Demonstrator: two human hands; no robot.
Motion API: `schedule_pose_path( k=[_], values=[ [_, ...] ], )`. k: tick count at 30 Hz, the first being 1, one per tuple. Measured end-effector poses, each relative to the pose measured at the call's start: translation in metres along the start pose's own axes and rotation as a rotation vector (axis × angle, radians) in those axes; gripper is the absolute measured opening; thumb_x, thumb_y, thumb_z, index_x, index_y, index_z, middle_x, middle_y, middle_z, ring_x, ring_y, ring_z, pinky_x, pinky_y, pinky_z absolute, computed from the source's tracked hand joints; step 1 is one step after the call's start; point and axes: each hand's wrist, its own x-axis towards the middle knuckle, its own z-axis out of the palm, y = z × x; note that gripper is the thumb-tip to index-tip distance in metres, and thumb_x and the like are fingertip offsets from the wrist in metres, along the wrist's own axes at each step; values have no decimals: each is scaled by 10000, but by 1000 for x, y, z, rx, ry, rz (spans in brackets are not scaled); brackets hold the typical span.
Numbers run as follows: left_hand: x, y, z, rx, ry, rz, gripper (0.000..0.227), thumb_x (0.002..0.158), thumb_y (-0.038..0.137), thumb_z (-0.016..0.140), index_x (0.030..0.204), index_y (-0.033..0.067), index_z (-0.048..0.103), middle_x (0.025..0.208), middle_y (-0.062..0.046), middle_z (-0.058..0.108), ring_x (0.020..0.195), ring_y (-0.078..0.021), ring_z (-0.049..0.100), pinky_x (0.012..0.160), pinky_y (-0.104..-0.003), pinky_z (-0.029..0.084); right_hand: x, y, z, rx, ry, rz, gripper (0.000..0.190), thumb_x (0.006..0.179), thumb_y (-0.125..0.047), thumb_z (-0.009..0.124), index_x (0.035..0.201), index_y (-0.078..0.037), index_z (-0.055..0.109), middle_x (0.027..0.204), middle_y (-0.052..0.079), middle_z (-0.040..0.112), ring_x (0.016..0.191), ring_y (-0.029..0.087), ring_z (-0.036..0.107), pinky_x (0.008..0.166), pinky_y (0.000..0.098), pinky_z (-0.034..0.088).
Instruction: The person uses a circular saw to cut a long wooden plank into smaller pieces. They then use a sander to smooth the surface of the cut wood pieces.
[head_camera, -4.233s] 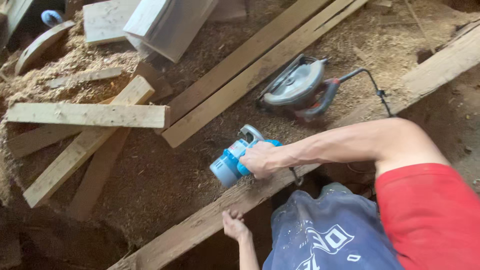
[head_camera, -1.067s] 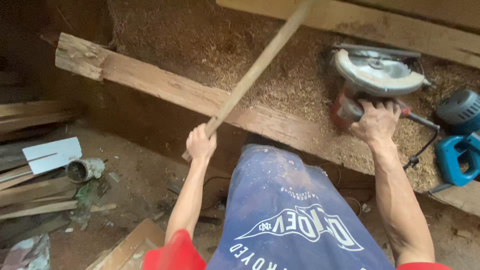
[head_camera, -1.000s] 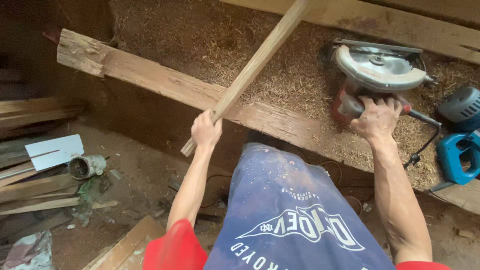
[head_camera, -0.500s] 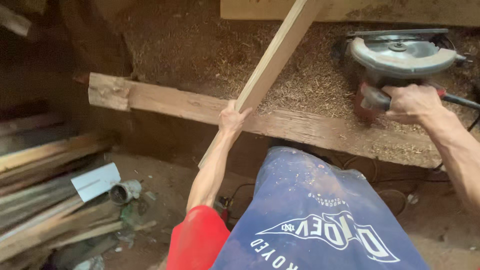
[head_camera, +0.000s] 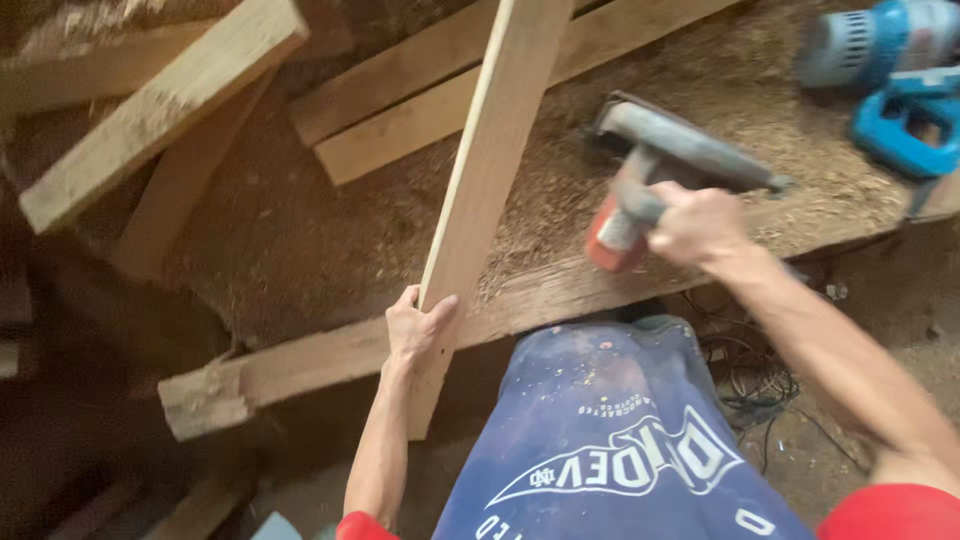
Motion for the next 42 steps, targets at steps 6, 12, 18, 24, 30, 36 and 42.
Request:
schedule_pose_path(
  k=[6, 12, 18, 24, 30, 36, 42],
  values=[
    [-2, 134, 44, -245, -153, -56, 488, 772, 296, 823, 1152, 14, 705, 969, -92, 779, 799, -141, 722, 704, -329, 604, 7, -35, 44, 124, -166, -117, 377, 818, -168, 654, 1180, -100, 577, 849, 190, 740, 785, 382, 743, 710, 513, 598],
    [-1, 225, 104, -322, -172, -76, 453, 791, 288, 805, 1138, 16, 700, 939, -95, 770, 765, -147, 718, 676, -339, 603, -25, 6, 17, 292, 275, -457, 788, 605, -257, 801, 1301, -15, 521, 973, 259, 718, 790, 435, 722, 653, 486, 591],
    [-11, 270, 163, -368, -138, -83, 493, 788, 336, 820, 1151, 22, 706, 958, -92, 776, 794, -146, 723, 712, -329, 598, -28, 142, -74, 722, 102, -365, 259, 806, -196, 778, 1025, -58, 769, 880, 112, 772, 728, 223, 757, 667, 343, 599],
    [-30, 278, 198, -297, 46, -119, 539, 780, 358, 834, 1182, 29, 687, 1014, -93, 787, 859, -148, 747, 767, -313, 606, 144, 266, -57, 288, 358, -220, 490, 864, -218, 778, 1299, -25, 662, 1105, 261, 667, 1017, 402, 651, 898, 481, 541],
    [-52, 281, 195, -184, 268, -236, 594, 740, 383, 842, 1194, 33, 689, 1002, -132, 799, 878, -183, 779, 783, -337, 619, 336, 280, -43, 1, 251, -327, 857, 864, -313, 823, 1536, 23, 412, 1485, 313, 441, 1314, 462, 453, 1076, 549, 417],
    [-62, 268, 182, -108, 418, -268, 614, 712, 413, 861, 1175, 42, 702, 979, -148, 802, 881, -205, 790, 790, -345, 613, 460, 252, -37, -387, -166, -247, 1105, 695, -523, 904, 1554, -133, 330, 1601, 221, 302, 1438, 440, 314, 1127, 608, 315],
    [-56, 241, 187, -171, 480, -303, 599, 699, 404, 887, 1150, 48, 716, 959, -138, 810, 887, -199, 789, 785, -342, 606, 496, 265, -28, -86, -109, -396, 972, 816, -550, 810, 1573, -171, 332, 1571, 269, 299, 1459, 573, 238, 1112, 780, 197]
  ],
)
